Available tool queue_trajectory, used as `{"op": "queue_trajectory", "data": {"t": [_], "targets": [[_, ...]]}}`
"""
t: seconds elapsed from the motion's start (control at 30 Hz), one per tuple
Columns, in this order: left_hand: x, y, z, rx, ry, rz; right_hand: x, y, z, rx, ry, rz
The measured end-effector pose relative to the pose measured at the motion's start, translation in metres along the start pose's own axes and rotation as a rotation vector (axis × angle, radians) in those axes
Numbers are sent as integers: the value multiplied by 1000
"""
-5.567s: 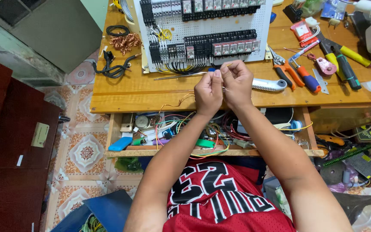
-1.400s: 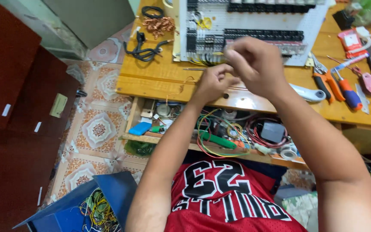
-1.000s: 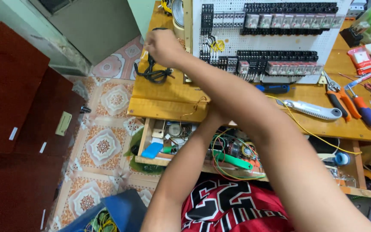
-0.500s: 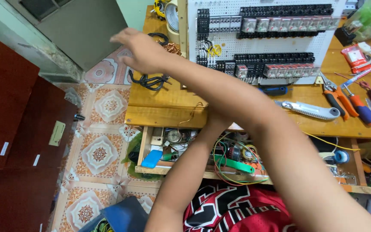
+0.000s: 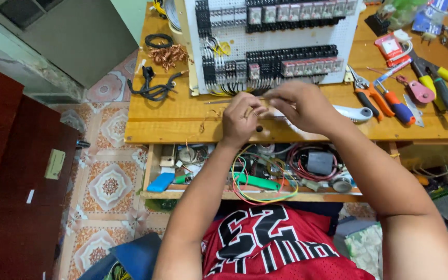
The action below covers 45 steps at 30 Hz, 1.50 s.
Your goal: Wiring an electrical relay board by stripping and connecting wires
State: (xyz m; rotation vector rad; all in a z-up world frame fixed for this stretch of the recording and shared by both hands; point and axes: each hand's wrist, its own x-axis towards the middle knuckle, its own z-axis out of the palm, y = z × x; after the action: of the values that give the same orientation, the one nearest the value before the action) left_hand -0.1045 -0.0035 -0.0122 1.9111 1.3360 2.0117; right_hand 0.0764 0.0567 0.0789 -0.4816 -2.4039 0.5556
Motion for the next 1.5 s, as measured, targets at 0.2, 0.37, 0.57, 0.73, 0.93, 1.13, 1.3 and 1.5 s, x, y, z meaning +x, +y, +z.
{"op": "queue_trajectory", "data": {"t": [0.2,0.37,0.57,0.73,0.93,1.13,1.3,1.5], "targets": [[0,13,2,55,73,19,-43,8,12,96,78,195],[5,24,-1,25,110,-13,-55,7,34,266,110,291],[4,21,4,-156,22,-38,-62,25,59,319,176,365],[2,11,1,-200,-130,-62,-60,27,55,614,138,380],[-1,0,-1,-204,-250,-40,-55,29,22,-32,-70,79],[-2,-4,-2,-191,-397,-148,-48,25,29,-140,-206,116],[-3,-9,-3,-193,-344,-315,-44,12,48,-27,-111,310],[-1,-14,-4,-200,-343,-516,-37,28,60,20,-66,396]]}}
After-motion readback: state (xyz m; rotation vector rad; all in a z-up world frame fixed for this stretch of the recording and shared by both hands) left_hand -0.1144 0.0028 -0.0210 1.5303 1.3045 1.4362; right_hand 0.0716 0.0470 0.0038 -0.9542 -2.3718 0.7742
